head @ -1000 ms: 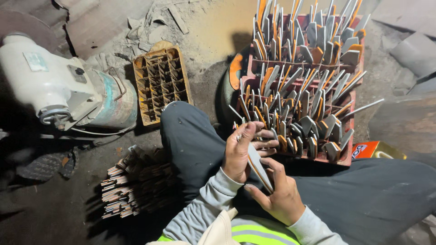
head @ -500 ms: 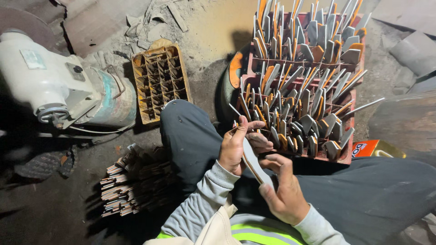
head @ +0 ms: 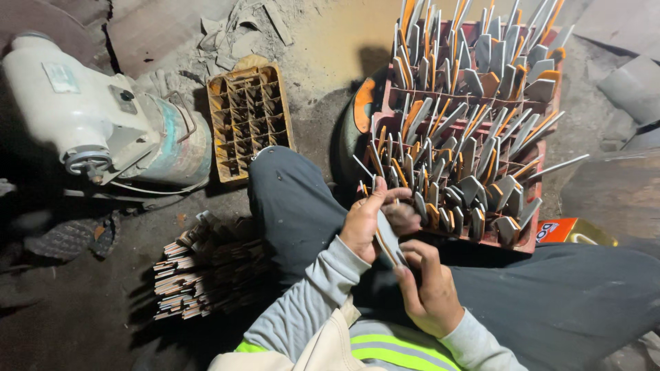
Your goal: The person sits on the floor and repeatedly picks up crescent-shaped metal pieces from a red crate, inspects them by turning them over, and places them into a yellow crate. The person continues this sorting process throughout the clip.
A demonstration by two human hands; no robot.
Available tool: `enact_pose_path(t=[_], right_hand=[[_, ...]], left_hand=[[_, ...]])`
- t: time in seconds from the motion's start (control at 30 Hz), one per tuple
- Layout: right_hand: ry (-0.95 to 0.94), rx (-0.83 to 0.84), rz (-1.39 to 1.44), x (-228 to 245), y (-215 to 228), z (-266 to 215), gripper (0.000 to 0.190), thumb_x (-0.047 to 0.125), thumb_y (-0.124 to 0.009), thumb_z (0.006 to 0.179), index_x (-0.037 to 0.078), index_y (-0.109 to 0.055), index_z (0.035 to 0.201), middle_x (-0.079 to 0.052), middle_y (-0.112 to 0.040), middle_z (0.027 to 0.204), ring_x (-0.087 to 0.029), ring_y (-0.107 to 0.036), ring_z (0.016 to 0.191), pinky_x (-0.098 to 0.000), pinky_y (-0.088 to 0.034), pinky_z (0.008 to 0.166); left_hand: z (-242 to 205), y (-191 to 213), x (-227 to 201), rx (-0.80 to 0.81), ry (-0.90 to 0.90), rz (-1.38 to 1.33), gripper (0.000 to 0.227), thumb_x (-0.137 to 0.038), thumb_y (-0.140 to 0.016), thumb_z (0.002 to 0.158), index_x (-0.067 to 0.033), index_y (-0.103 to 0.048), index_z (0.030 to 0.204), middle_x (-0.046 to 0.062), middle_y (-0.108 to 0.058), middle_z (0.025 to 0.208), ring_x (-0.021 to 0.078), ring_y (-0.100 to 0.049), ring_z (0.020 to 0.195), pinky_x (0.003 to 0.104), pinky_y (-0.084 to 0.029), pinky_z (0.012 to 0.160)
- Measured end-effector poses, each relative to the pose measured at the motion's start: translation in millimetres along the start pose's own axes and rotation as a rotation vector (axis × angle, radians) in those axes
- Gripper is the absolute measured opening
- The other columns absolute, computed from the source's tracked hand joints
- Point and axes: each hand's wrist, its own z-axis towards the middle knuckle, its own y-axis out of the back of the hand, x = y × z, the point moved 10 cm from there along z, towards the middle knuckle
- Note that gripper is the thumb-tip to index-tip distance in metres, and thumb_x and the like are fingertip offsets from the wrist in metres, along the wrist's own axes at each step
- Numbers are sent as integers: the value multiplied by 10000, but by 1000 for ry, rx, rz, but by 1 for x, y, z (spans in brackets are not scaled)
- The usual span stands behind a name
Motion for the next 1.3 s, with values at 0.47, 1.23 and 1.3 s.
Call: enact_pose_path(t=[0.47, 1.23, 1.3], right_hand=[[-129, -52, 112, -8, 7, 2, 381, 80, -589, 980, -1, -415, 1309, -88, -689, 831, -147, -641, 637, -272, -513, 609], [-234, -29, 251, -20, 5, 10, 337, 113, -472, 1011, 4, -480, 1330, -33, -698, 744, -94, -692, 603, -235, -555, 577], [-293, 0, 188, -23, 7, 15, 388, 124, -625, 922, -7, -505, 1268, -41, -725, 732, -98, -686, 573, -244, -544, 543]], left_hand=[[-12, -11, -19, 81, -135, 35, 628, -509, -460, 1099, 66, -520, 1346, 207, -670, 1191, 329, -696, 1110, 483, -591, 968], [-1, 29, 0, -312, -280, 171, 555, -453, -509, 1073, 74, -610, 1215, 192, -669, 930, 285, -728, 698, 376, -630, 606], [-3, 23, -5, -279, -282, 176, 637, -503, -527, 1011, 34, -514, 1353, 216, -635, 1149, 308, -734, 858, 404, -657, 669]])
